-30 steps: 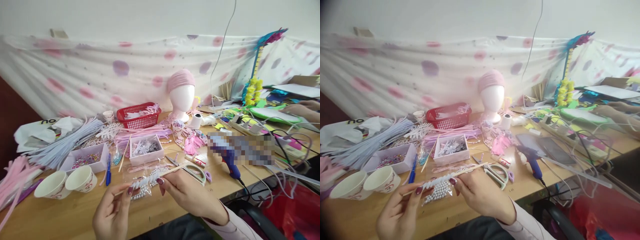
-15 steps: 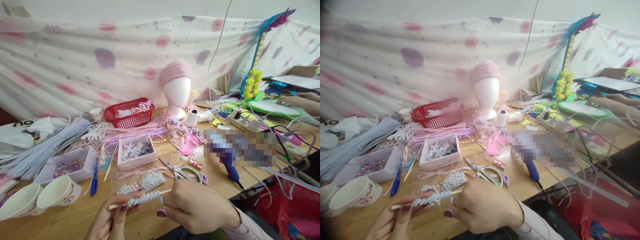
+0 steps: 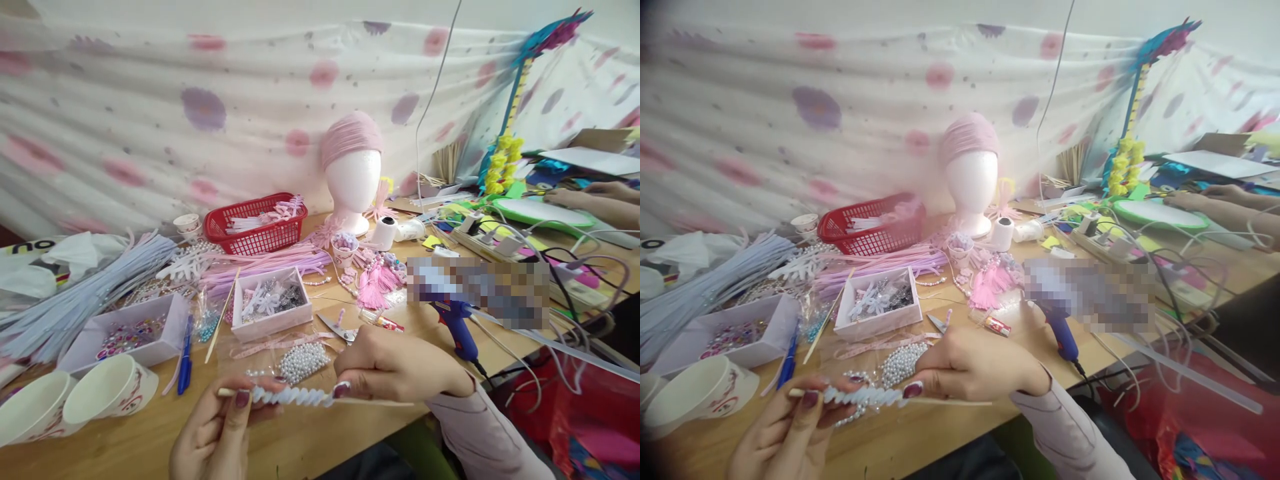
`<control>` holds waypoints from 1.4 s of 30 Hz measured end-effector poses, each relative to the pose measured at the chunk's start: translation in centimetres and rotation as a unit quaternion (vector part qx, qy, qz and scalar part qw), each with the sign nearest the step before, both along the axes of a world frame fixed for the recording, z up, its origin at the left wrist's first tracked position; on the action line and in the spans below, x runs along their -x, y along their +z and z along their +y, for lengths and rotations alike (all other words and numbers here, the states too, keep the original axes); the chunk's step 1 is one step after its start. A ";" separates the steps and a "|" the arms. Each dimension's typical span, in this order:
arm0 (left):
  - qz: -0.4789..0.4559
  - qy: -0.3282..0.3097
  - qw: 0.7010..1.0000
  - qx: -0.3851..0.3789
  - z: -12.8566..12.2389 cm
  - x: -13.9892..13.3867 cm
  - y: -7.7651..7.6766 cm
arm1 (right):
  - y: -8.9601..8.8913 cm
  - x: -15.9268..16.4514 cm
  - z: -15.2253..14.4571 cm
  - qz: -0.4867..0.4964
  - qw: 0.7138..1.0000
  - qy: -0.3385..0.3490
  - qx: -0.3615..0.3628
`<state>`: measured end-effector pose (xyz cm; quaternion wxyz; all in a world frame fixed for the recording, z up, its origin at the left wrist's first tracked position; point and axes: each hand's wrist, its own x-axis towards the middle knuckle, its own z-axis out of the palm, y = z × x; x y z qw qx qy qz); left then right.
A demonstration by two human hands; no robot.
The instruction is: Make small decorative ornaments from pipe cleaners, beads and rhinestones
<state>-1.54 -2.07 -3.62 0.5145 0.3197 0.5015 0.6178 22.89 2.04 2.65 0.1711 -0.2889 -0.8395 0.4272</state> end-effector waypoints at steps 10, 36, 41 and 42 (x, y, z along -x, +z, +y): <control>-0.142 0.110 0.983 -0.040 1.1 -3.9 0.6 | -5.3 3.0 -0.8 0.364 0.902 -0.123 0.196; 0.017 0.071 0.975 -0.209 -0.9 -2.3 0.5 | 2.4 1.9 -3.0 -0.183 0.973 -0.029 -0.138; -0.145 -0.104 0.978 -0.107 0.6 -1.2 1.3 | 2.0 1.8 -1.5 0.047 0.980 0.167 0.094; -0.178 -0.098 0.975 -0.093 0.8 -1.4 1.4 | 1.1 2.1 -1.3 0.103 0.970 0.161 0.151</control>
